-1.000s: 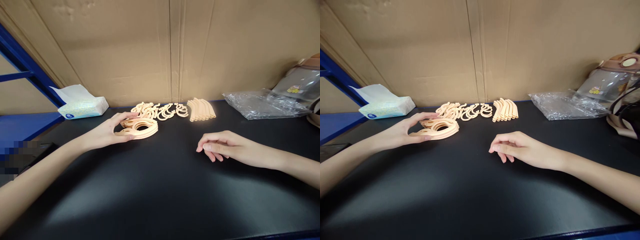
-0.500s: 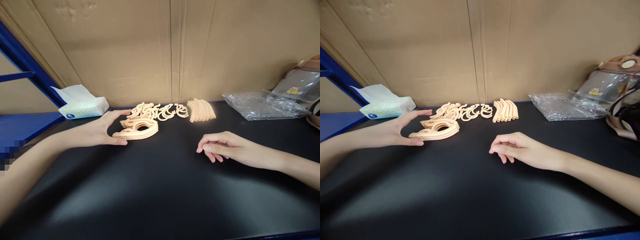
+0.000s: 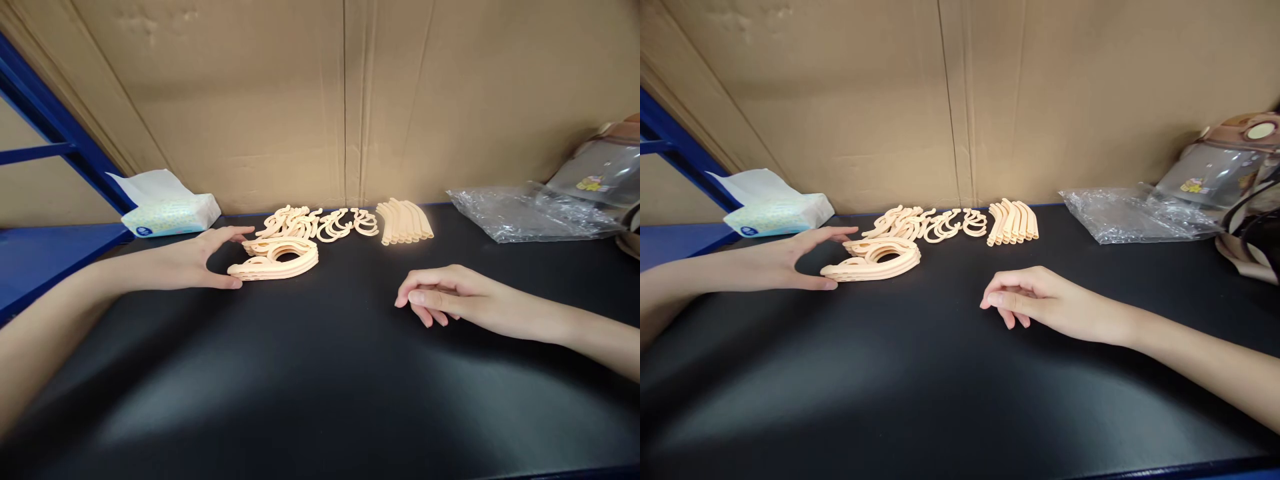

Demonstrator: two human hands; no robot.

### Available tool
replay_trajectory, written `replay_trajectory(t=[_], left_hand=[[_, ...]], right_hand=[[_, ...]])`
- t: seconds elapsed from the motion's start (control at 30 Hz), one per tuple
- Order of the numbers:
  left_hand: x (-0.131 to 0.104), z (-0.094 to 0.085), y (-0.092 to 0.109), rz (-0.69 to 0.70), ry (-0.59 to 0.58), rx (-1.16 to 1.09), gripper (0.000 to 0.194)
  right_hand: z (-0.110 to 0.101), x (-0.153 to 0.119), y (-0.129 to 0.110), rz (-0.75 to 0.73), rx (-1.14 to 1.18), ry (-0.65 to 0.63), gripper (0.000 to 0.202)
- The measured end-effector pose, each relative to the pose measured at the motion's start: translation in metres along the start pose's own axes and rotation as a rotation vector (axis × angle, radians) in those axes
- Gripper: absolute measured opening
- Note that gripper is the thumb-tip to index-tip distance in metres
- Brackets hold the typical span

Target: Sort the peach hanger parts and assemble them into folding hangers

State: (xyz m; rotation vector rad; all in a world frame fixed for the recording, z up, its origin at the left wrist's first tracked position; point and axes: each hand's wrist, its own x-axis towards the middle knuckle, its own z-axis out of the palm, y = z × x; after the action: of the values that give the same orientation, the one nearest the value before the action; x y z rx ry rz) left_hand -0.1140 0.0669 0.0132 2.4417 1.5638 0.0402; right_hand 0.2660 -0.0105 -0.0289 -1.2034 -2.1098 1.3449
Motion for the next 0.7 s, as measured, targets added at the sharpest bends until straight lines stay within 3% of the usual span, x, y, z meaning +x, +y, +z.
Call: replay_trajectory(t=[0.3, 0.43, 0.5, 0.6, 0.7], left_hand=[[0.002, 0.002, -0.005, 0.046, -0.023, 0.022, 0.085], [0.000, 0.002, 0.001, 0.057, 0.031, 0.022, 0.092], [-0.001, 0.008, 0.014, 0.075, 0.153, 0.032, 0.091], [-0.002, 0.026, 0.045, 0.265, 0.436, 0.054, 0.070], [-0.006, 0.050, 0.078, 0.410, 0.344, 0.005, 0.060]], right_hand=[[0.001, 0.001, -0.002, 0.005, -0.017, -0.005, 0.037], [0.000, 0.001, -0.002, 0.006, -0.019, -0.007, 0.036], [0.000, 0.001, -0.002, 0.008, -0.018, -0.009, 0.036], [0.000, 0.002, -0.003, 0.003, -0.025, -0.008, 0.036], [0.002, 0.002, -0.004, 0.004, -0.039, -0.002, 0.037]])
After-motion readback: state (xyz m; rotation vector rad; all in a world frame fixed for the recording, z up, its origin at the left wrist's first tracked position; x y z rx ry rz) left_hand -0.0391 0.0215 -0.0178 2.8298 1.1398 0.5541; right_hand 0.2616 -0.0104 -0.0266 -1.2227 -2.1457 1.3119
